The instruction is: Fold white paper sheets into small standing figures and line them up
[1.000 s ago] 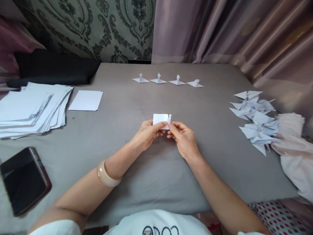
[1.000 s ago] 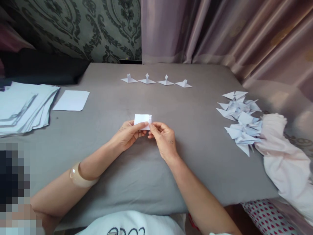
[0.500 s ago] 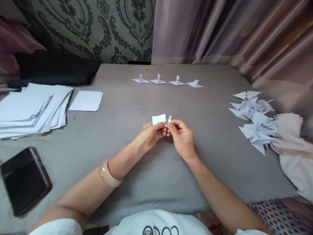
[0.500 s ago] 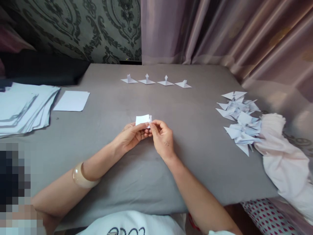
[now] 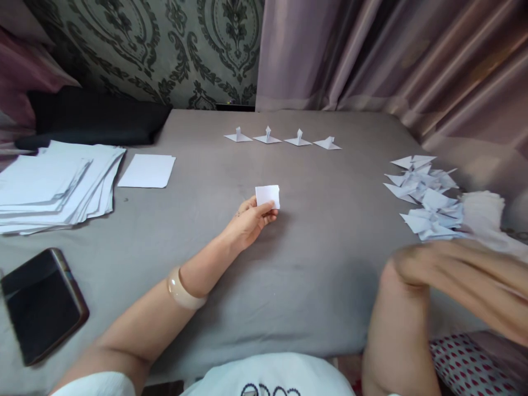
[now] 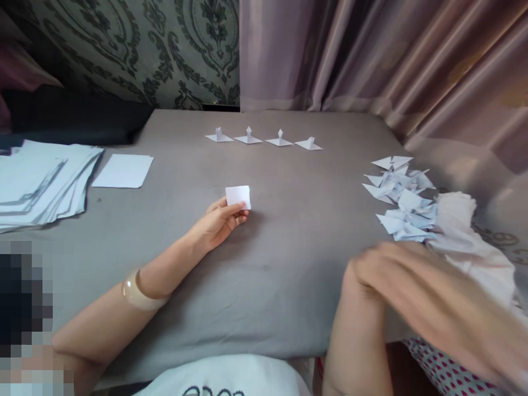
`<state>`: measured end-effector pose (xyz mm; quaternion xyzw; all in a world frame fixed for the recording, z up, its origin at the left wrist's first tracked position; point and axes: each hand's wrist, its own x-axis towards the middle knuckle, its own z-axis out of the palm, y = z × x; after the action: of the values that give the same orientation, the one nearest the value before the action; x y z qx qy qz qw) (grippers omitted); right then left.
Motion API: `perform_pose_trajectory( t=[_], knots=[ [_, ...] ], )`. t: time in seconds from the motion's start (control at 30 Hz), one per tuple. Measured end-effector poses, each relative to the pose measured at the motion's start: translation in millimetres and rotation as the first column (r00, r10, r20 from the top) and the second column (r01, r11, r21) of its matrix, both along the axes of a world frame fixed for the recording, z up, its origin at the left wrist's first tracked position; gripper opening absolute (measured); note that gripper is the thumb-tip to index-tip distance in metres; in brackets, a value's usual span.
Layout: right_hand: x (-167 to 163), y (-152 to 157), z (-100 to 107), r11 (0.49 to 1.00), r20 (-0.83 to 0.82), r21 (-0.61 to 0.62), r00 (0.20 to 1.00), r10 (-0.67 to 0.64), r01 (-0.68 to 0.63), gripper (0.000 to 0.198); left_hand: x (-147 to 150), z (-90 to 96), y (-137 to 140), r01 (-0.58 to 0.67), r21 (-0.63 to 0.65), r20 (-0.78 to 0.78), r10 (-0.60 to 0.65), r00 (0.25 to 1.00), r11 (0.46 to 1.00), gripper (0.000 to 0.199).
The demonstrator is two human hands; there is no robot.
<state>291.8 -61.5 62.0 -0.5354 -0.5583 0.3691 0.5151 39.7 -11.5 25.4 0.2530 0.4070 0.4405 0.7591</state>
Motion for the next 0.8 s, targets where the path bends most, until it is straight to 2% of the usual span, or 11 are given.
perform_pose_trajectory(
  t=[0.03, 0.1, 0.17, 0.23, 0.27, 0.33, 0.4, 0.53, 0.7, 0.73, 0.8],
  knots=[
    [6.5, 0.8, 2.9, 0.997, -0.005, 0.047, 0.998, -0.069, 0.069, 0.058, 0.0, -0.4, -0.3, 0.017, 0.024, -0.007, -0.016, 1.0, 1.0, 0.024],
    [7.5, 3.3, 8.6, 0.983, 0.036, 0.152, 0.993, -0.114, 0.108, 0.062, -0.5, -0.6, -0.6, 0.046, 0.068, -0.025, -0.045, 0.999, 0.997, 0.034],
    [-5.9, 7.1, 12.1, 0.967, 0.097, 0.241, 0.989, -0.113, 0.086, 0.046, -1.4, 0.1, -0.8, 0.069, 0.093, -0.043, -0.065, 0.997, 0.993, 0.041],
    [-27.2, 13.9, 10.1, 0.967, 0.251, 0.251, 0.968, -0.013, -0.052, 0.018, -2.8, 1.6, -0.7, 0.104, 0.111, -0.064, -0.097, 0.993, 0.988, 0.038],
    [-38.0, 19.0, 6.5, 0.96, 0.351, 0.246, 0.936, 0.038, -0.131, 0.019, -3.5, 2.2, -0.6, 0.124, 0.118, -0.077, -0.115, 0.99, 0.985, 0.034],
    [-55.4, 31.1, -5.4, 0.931, 0.551, 0.252, 0.83, 0.085, -0.263, 0.039, -4.7, 2.8, -0.3, 0.149, 0.13, -0.116, -0.134, 0.984, 0.98, 0.027],
    [-65.1, 42.3, -20.0, 0.896, 0.665, 0.297, 0.745, 0.054, -0.33, 0.042, -5.7, 1.7, 0.3, 0.149, 0.15, -0.177, -0.122, 0.977, 0.977, 0.024],
    [-70.0, 49.7, -41.2, 0.863, 0.76, 0.348, 0.649, -0.032, -0.366, 0.025, -7.8, -3.8, 2.2, 0.132, 0.223, -0.367, -0.042, 0.929, 0.966, 0.029],
    [-75.0, 42.1, -45.7, 0.838, 0.863, 0.338, 0.497, -0.094, -0.428, 0.025, -10.4, -9.6, 4.8, 0.193, 0.245, -0.502, -0.046, 0.864, 0.95, 0.033],
    [-75.7, 40.8, -45.8, 0.837, 0.872, 0.33, 0.481, -0.093, -0.437, 0.025, -11.1, -10.1, 5.1, 0.204, 0.266, -0.548, -0.026, 0.836, 0.942, 0.031],
    [-76.0, 38.8, -46.8, 0.844, 0.886, 0.306, 0.456, -0.084, -0.439, 0.026, -13.1, -10.2, 5.0, 0.217, 0.369, -0.671, 0.098, 0.735, 0.904, 0.025]
  ],
)
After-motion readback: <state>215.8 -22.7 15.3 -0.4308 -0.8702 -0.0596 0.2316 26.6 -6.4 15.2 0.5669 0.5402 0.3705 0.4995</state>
